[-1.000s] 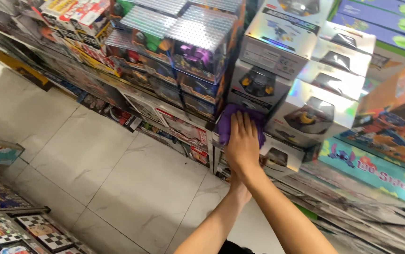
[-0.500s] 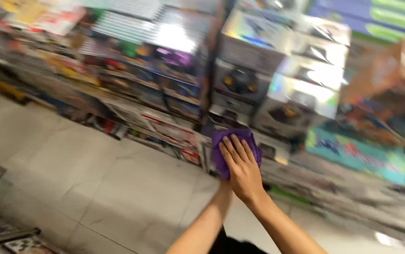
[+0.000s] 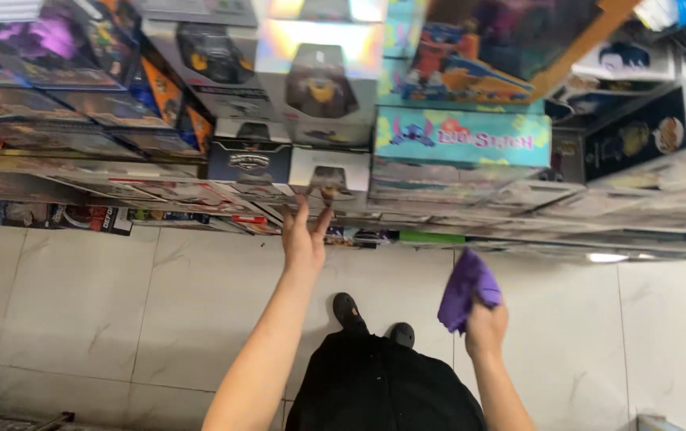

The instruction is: Cleaning and wiping down toy boxes on shelves in a toy store using a cloth.

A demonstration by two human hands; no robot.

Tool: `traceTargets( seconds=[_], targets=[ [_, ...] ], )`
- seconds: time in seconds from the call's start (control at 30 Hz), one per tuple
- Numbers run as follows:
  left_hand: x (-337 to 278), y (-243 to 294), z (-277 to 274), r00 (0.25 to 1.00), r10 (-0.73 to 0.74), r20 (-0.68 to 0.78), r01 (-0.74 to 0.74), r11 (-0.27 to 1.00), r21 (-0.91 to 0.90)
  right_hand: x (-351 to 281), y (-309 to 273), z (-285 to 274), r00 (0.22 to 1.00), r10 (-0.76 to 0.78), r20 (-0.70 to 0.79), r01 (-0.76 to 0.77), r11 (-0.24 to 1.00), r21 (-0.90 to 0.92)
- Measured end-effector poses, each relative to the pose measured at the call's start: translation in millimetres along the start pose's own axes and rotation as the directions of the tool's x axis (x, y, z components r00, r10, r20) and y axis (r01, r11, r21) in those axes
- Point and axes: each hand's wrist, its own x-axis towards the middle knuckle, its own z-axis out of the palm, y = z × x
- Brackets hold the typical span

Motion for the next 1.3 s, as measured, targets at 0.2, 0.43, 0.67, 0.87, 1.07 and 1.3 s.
traceTargets(
  seconds=[0.2, 0.43, 0.67, 0.87, 1.07, 1.3],
  targets=[
    [-11, -1, -12, 0.997, -0.050, 0.058, 0.049, 0.999, 0.012, 27, 56, -51, 0.960, 0.274, 0.050, -0.213, 0.607, 0.766],
    [-43, -30, -85, 0.991, -0.136, 0.002, 0.131, 0.958, 0.254, 156, 89, 24, 0.945, 0.317, 0.087, -0.202, 0.351, 0.914],
    [-92, -51, -275, 0.876, -0.371, -0.308, 0.472, 0.532, 0.703, 175, 60, 126, 0.970, 0.138, -0.202, 0.036, 0.737, 0.675],
    [-69, -49, -349, 0.914, -0.279, -0.295, 0.165, -0.409, 0.898, 163, -6, -7, 0.852, 0.162, -0.498, 0.224, 0.747, 0.626],
    [-66, -47, -368, 0.896, -0.311, -0.317, 0.206, -0.341, 0.917, 116, -88, -37, 0.589, -0.357, -0.725, 0.561, 0.827, 0.049],
    [-122, -42, -369, 0.957, -0.211, -0.201, 0.152, -0.225, 0.962, 107, -22, 9, 0.739, -0.527, -0.420, 0.532, 0.839, -0.115]
  ],
)
